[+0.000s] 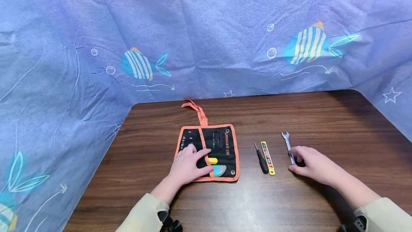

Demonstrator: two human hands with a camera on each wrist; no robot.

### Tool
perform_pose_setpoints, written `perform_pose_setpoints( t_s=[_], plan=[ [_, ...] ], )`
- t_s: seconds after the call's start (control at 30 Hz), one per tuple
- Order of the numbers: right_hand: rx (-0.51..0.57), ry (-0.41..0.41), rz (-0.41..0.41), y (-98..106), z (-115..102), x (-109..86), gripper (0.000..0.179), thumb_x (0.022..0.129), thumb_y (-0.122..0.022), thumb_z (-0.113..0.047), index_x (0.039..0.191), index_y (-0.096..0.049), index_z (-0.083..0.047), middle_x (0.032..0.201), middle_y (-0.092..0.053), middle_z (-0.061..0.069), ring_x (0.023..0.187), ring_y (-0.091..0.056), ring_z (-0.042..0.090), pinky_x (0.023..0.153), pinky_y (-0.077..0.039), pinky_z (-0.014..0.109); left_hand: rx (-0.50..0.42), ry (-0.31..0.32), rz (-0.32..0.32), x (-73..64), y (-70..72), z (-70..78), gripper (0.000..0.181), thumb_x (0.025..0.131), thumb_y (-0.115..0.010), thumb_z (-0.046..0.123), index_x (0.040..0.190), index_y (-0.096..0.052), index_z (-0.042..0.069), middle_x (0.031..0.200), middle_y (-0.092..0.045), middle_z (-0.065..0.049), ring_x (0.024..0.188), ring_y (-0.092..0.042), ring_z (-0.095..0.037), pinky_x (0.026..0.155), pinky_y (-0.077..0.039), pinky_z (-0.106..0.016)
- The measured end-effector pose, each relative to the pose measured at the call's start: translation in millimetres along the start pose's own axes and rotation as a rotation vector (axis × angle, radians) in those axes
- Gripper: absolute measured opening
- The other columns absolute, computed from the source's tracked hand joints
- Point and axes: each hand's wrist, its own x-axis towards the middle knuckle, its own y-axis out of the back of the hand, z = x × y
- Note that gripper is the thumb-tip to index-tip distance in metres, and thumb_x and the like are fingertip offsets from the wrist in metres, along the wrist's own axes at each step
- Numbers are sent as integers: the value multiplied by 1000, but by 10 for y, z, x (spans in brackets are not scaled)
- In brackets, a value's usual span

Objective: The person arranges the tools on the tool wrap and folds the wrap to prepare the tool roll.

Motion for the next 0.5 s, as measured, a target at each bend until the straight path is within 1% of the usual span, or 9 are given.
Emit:
perform_pose_setpoints(
  t_s=[0.17, 0.33, 0.5],
  plan=[
    [15, -80, -36, 33, 24, -41, 31, 73, -78, -19, 96, -59, -7, 70, -43, -12, 62, -38, -1, 55, -35, 24, 4, -5, 2, 1, -10, 0, 66, 77, -45, 77, 128, -57, 38, 80, -32, 5, 66, -31, -13, 57, -27, -28],
    [34, -164, -75, 46, 8, -51, 30, 76, -75, -20, 99, -59, -7, 70, -45, -11, 59, -39, -1, 54, -35, 25, 6, 3, -7, 0, -5, 2, 64, 78, -47, 75, 127, -57, 37, 81, -32, 5, 67, -32, -13, 57, -27, -28],
    [79, -193, -70, 37, -1, -65, 34, 77, -74, -17, 103, -55, -4, 69, -46, -10, 57, -39, -1, 52, -34, 24, -3, 17, -13, 3, 8, 13, 61, 78, -50, 73, 126, -59, 35, 81, -33, 5, 68, -33, -13, 58, -28, -29]
  ],
)
